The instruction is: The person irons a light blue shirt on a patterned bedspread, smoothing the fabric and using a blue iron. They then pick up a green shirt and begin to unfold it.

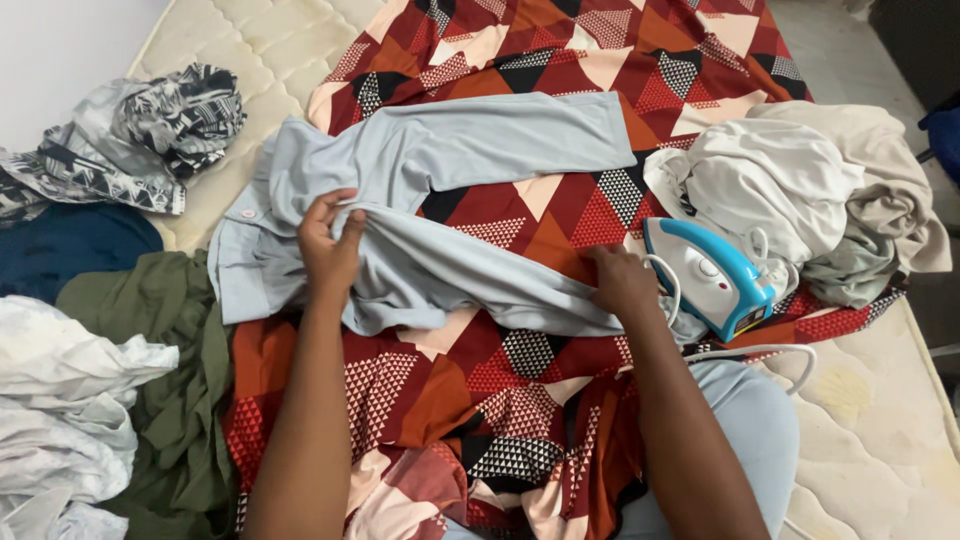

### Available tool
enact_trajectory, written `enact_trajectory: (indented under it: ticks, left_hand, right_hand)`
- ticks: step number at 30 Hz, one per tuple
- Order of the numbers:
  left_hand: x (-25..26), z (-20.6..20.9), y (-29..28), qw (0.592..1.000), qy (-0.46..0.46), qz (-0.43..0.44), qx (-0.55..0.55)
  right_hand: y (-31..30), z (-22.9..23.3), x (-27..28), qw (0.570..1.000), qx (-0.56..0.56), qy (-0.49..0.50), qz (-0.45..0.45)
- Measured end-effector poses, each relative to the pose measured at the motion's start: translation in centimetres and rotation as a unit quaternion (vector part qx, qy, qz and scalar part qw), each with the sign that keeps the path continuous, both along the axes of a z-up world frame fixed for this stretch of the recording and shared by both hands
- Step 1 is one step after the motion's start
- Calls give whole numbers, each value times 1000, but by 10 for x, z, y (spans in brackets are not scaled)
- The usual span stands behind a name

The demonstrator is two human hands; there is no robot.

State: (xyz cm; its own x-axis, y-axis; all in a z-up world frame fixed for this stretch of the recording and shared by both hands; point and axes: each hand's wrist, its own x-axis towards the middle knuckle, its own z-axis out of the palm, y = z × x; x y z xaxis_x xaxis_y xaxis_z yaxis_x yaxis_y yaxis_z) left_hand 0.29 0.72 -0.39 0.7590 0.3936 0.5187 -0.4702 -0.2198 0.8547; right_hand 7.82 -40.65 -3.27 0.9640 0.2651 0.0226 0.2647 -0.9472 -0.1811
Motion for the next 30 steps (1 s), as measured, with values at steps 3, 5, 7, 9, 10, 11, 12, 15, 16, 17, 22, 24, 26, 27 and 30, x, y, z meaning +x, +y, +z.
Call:
enact_trajectory:
  ticks: [3, 5, 7, 9, 10, 11, 12, 15, 16, 17, 22, 24, 26, 27, 30]
  left_hand:
    - [-1, -7, 10, 999, -15, 33, -12]
    - [1, -10, 12, 997, -28, 76, -12]
    - [3, -12, 14, 994, -51, 92, -1]
    - [3, -12, 17, 991, -51, 124, 2]
    - [2, -11, 18, 988, -38, 146, -1]
    - [0, -11, 18, 985, -25, 171, -5]
    - [-1, -10, 19, 986, -34, 165, -13]
    - [-3, -2, 18, 989, -48, 129, -46]
    - [-3, 0, 15, 991, -43, 106, -66]
    - [-3, 3, 12, 992, -39, 83, -87]
    - [2, 12, 24, 999, 14, 26, -27]
    - [11, 17, 44, 999, 16, 28, 4]
    - [11, 17, 69, 996, 0, 62, 60]
    - [15, 20, 84, 992, 7, 106, 74]
    - [11, 28, 125, 987, -19, 159, 21]
  right_hand:
    - [-17, 0, 13, 984, -60, 170, 10]
    - [-28, -6, 20, 965, -99, 241, 32]
    - [-40, -12, 23, 960, -74, 260, 77]
    - [-43, -16, 26, 965, 14, 222, 141]
    - [-43, -15, 26, 976, 107, 172, 78]
    - [-42, -13, 26, 973, 197, 120, 14]
    - [-41, -8, 27, 955, 284, 66, -50]
    - [-33, 11, 28, 940, 326, -32, -95]
    - [-30, 17, 24, 909, 401, -28, -106]
    - [-28, 23, 21, 873, 474, -24, -115]
    - [-32, 55, 11, 853, 521, 22, -34]
    - [-39, 67, 12, 845, 525, 103, -25]
    - [-42, 72, 13, 853, 509, 112, 11]
    - [-44, 75, 15, 857, 501, 114, 29]
    - [-42, 66, 26, 950, 219, 152, 164]
